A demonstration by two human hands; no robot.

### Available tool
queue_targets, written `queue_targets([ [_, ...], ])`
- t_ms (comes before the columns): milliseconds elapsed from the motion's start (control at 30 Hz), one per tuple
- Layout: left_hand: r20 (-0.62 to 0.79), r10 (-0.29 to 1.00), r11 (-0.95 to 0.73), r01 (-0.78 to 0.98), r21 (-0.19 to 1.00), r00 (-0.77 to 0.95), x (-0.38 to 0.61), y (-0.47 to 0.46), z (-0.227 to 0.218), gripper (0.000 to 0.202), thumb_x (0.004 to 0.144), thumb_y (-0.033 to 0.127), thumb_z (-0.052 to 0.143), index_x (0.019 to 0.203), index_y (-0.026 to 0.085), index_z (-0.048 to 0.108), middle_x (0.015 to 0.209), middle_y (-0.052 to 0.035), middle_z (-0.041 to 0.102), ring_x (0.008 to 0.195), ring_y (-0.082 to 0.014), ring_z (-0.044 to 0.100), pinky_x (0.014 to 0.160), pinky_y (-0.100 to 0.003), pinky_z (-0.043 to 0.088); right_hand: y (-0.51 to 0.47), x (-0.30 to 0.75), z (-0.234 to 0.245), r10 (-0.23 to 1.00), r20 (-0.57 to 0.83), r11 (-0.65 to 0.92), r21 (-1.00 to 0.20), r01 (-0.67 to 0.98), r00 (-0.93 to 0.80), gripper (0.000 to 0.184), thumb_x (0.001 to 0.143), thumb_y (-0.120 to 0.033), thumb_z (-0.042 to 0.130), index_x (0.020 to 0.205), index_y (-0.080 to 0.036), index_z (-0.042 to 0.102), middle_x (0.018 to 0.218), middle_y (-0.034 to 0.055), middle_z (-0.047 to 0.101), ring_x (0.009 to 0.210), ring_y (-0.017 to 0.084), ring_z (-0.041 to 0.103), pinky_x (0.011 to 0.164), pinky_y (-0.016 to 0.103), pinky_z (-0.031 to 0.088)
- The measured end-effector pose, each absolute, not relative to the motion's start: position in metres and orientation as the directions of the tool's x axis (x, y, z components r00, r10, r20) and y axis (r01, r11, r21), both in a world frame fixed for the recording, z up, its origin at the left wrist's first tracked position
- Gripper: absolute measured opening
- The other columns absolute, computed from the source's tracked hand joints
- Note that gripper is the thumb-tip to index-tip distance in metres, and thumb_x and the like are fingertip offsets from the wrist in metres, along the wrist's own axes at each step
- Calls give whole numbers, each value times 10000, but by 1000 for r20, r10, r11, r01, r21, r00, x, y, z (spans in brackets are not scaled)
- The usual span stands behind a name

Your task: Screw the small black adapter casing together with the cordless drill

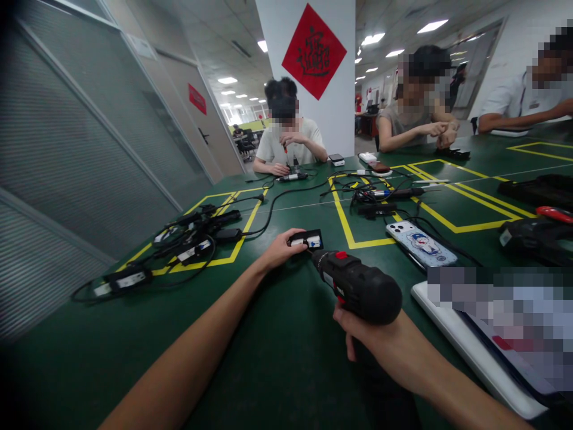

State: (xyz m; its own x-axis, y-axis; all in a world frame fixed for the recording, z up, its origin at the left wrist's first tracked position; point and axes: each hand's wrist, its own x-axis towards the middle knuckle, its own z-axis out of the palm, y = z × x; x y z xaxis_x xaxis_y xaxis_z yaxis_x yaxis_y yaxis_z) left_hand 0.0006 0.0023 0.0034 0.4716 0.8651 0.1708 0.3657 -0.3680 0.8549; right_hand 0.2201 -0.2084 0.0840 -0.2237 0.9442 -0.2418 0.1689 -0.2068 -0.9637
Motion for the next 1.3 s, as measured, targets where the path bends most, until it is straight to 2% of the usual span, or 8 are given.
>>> queue_targets([
  [100,179,867,-376,372,849,466,1,3,3,512,701,323,631,1166,142,514,1062,-79,617,880,-166,601,798,-302,485,-209,220,85,945,-248,-202,-954,220,-211,403,849,-338,544,1217,-181,506,732,31,672,582,168,621,617,331,485],
  [300,174,860,-367,346,863,479,-1,4,0,523,701,318,635,1177,149,502,1061,-77,617,876,-164,601,794,-299,485,-207,220,82,949,-225,-186,-965,183,-220,546,853,-331,540,1352,-234,341,966,66,678,573,145,631,600,314,500],
  [400,186,858,-378,343,860,479,-1,5,-1,524,695,319,643,1174,155,506,1062,-72,617,877,-163,600,795,-295,483,-203,220,70,949,-234,-209,-969,133,-211,614,829,-331,565,1370,-257,284,925,54,679,513,146,632,528,308,507],
  [600,183,857,-378,347,858,482,-1,5,0,525,694,327,645,1168,143,513,1044,-78,623,865,-166,605,778,-291,487,-198,220,59,967,-187,-170,-979,113,-172,648,772,-321,618,1328,-257,291,742,-9,645,430,153,620,439,303,518],
  [767,193,851,-384,328,863,489,-1,4,1,512,701,324,643,1164,146,516,1065,-81,617,885,-167,602,799,-295,481,-197,221,63,957,-158,-144,-987,75,-242,529,786,-327,607,1239,-212,361,871,45,648,433,151,632,430,299,512],
  [900,193,854,-385,334,860,484,-1,5,0,505,704,321,641,1162,146,517,1047,-81,621,869,-164,604,787,-298,485,-196,223,59,951,-153,-142,-988,60,-269,630,803,-319,599,1322,-259,249,895,45,647,439,159,635,415,304,495],
  [1100,185,857,-374,334,865,481,-1,6,-2,518,706,327,639,1172,140,510,1037,-88,623,852,-161,606,774,-298,489,-198,227,54,945,-250,-210,-958,197,-212,299,831,-389,555,1033,-171,527,674,8,641,525,160,608,572,338,477],
  [1300,181,854,-369,324,871,488,-1,5,0,531,696,308,646,1179,145,502,1039,-81,618,845,-152,601,768,-282,486,-205,222,71,946,-190,-163,-979,120,-264,567,860,-355,529,1360,-264,279,995,48,645,515,117,576,590,327,449],
])
